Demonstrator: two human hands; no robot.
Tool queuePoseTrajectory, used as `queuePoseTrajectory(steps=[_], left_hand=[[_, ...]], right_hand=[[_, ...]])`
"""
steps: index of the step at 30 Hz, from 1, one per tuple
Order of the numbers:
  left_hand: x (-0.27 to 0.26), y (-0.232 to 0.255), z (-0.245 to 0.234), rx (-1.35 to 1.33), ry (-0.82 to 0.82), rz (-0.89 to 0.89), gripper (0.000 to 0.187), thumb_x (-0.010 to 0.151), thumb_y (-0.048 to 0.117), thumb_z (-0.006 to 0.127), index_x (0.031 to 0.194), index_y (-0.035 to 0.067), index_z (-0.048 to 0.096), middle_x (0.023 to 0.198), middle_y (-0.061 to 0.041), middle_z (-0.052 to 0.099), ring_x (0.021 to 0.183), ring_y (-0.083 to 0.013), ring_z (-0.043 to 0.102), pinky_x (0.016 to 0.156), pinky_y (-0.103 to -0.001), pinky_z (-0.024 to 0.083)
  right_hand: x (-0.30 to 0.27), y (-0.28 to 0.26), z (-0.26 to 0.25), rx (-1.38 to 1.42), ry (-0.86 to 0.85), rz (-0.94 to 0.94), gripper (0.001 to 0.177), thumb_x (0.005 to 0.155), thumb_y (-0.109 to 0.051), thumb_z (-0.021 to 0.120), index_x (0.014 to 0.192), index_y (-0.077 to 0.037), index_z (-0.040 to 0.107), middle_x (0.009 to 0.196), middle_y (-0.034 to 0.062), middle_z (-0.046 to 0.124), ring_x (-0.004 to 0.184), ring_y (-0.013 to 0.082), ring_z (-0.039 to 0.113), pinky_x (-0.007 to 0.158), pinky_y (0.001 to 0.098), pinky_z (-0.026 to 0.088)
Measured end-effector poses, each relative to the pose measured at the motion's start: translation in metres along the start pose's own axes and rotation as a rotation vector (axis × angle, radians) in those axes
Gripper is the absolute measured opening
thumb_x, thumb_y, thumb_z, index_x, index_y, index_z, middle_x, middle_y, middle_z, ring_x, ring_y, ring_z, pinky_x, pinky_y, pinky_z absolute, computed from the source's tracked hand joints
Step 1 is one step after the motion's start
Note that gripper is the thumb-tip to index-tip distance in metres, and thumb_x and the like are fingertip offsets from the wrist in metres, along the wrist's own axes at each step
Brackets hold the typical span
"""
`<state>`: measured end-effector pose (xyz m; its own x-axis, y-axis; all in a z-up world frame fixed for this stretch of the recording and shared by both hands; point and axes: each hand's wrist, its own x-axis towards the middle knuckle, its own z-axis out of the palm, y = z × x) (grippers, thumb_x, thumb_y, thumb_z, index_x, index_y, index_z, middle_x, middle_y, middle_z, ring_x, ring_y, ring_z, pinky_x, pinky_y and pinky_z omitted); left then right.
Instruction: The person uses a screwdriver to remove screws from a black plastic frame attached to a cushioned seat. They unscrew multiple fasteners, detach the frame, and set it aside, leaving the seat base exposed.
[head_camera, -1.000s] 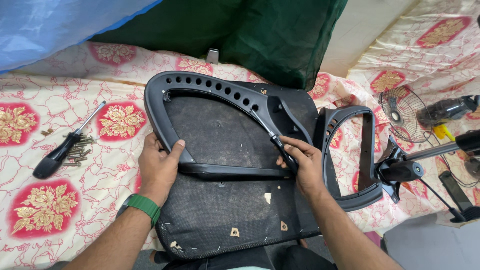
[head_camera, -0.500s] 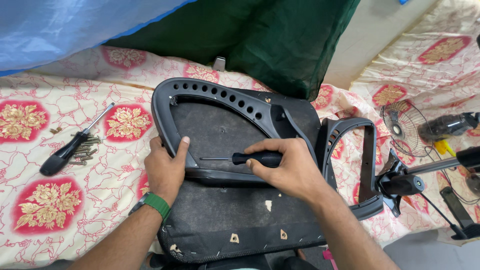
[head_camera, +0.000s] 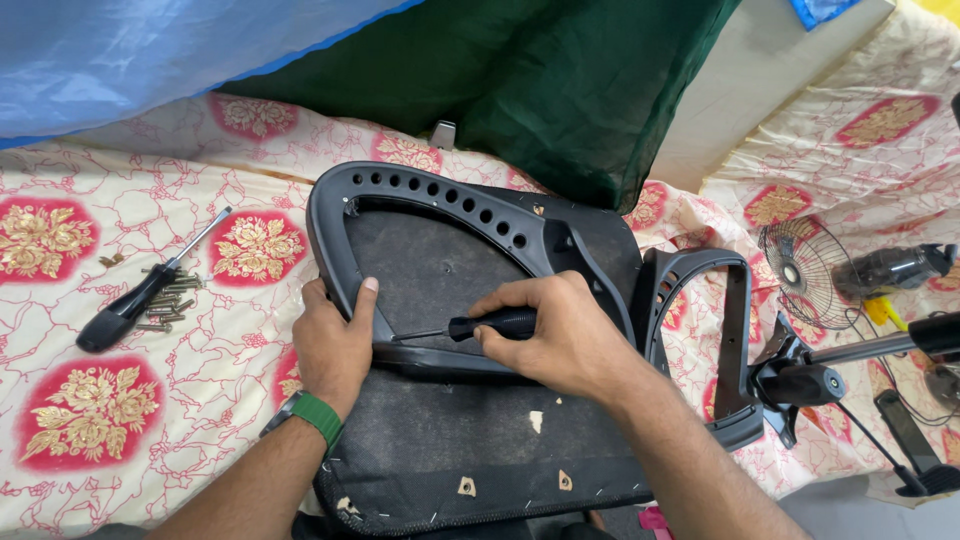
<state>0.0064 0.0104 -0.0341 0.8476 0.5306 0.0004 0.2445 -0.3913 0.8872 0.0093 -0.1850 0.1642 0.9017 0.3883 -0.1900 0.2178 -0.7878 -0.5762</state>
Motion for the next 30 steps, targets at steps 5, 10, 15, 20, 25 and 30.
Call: queuePoseTrajectory(steps=[5,10,15,20,25,30], left_hand=[[0.0,-0.001,0.0,0.024,-0.015,-0.024,0.05,0.095,0.042,0.07,0.11,-0.004,0.057,0.08,-0.023,0.072,0.076,-0.0389,0.073,0.071,-0.049,0.057],[0.001,-0.001,0.0,0.003,-0.01,0.0,0.05,0.095,0.042,0.07,0.112,-0.004,0.058,0.081,-0.022,0.073,0.076,-0.0369,0.074,0.072,-0.047,0.058],[0.0,-0.001,0.002,0.024,-0.008,-0.03,0.05,0.093,0.043,0.072,0.11,-0.002,0.059,0.083,-0.021,0.074,0.078,-0.0368,0.074,0.074,-0.048,0.057],[0.001,0.004,-0.001,0.026,-0.021,-0.067,0.05,0.093,0.044,0.073,0.11,-0.002,0.061,0.084,-0.02,0.074,0.08,-0.0367,0.074,0.075,-0.047,0.057],[0.0,0.002,0.001,0.032,-0.012,-0.084,0.051,0.093,0.045,0.072,0.113,-0.001,0.061,0.085,-0.02,0.074,0.079,-0.0366,0.074,0.075,-0.048,0.057],[0.001,0.001,0.004,0.06,0.022,-0.047,0.051,0.094,0.044,0.073,0.112,-0.002,0.062,0.085,-0.021,0.074,0.079,-0.0372,0.074,0.075,-0.048,0.057]], right_hand=[[0.008,-0.002,-0.003,-0.056,-0.065,0.111,0.029,0.078,-0.02,0.075,0.104,-0.009,0.08,0.078,0.0109,0.08,0.064,0.0191,0.076,0.063,0.0316,0.059],[0.011,0.004,-0.009,-0.08,-0.068,-0.317,0.03,0.076,-0.011,0.078,0.105,-0.004,0.08,0.099,0.015,0.08,0.089,0.0268,0.077,0.08,0.0341,0.059],[0.012,-0.002,-0.008,-0.174,-0.162,-0.357,0.029,0.078,-0.008,0.074,0.107,-0.004,0.078,0.108,0.0155,0.076,0.098,0.0297,0.075,0.084,0.0371,0.06],[0.015,-0.017,-0.005,-0.233,-0.229,-0.297,0.031,0.08,-0.007,0.072,0.11,-0.005,0.077,0.1,0.016,0.078,0.09,0.027,0.077,0.084,0.0364,0.059],[0.016,-0.015,-0.007,-0.185,-0.24,-0.128,0.032,0.082,-0.012,0.072,0.113,-0.009,0.077,0.095,0.0159,0.078,0.083,0.0253,0.079,0.083,0.0338,0.06],[0.011,-0.012,0.011,-0.154,-0.088,-0.171,0.026,0.08,-0.011,0.074,0.105,-0.007,0.081,0.098,0.0152,0.08,0.091,0.0269,0.078,0.09,0.0352,0.057]])
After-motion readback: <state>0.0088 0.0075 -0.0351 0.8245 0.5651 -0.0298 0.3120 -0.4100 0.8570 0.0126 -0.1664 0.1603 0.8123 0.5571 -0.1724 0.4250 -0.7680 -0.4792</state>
